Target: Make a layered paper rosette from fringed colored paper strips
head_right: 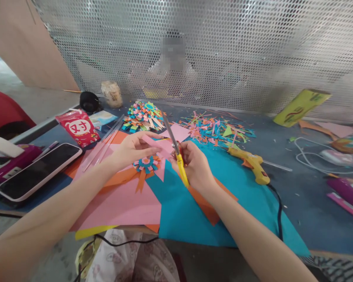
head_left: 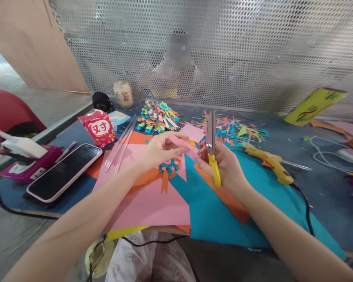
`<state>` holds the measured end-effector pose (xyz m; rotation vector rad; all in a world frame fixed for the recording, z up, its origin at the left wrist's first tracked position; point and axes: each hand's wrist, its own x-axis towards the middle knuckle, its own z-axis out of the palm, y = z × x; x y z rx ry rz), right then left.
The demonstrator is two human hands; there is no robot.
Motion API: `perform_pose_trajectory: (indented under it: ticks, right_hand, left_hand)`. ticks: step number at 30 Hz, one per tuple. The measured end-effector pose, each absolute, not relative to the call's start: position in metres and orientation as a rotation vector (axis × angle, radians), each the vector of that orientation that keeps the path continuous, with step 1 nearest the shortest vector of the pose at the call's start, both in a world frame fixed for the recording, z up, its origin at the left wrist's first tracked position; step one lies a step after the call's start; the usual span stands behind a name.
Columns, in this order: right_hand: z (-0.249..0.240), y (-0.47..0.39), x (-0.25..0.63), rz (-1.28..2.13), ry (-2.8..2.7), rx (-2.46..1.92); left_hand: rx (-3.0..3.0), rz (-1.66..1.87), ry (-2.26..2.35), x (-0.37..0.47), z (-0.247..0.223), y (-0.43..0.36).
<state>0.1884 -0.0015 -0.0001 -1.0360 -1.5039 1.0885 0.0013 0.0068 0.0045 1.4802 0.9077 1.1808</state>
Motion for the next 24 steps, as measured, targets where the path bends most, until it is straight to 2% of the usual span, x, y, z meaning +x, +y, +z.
perform_pose_trajectory:
  ticks: [5, 10, 19, 24]
  right_hand:
    - [-0.008, 0.001, 0.187, 1.102, -1.493, -0.997]
    - [-0.008, -0.001, 0.189, 1.094, -1.573, -0.984]
    - [-0.001, -0.003, 0.200, 1.080, -1.633, -1.105]
    - [0.001, -0.007, 0.199, 1.125, -1.750, -1.166]
  left_hand:
    - [1.465, 0.949, 0.996, 0.007, 0.007, 0.001]
    - [1.546, 0.962, 0.958, 0.009, 0.007, -0.001]
    - [1.367, 1.643, 0.846, 0.000, 0.020, 0.005]
    - [1.386, 1.713, 0.810, -0.001, 0.020, 0.004]
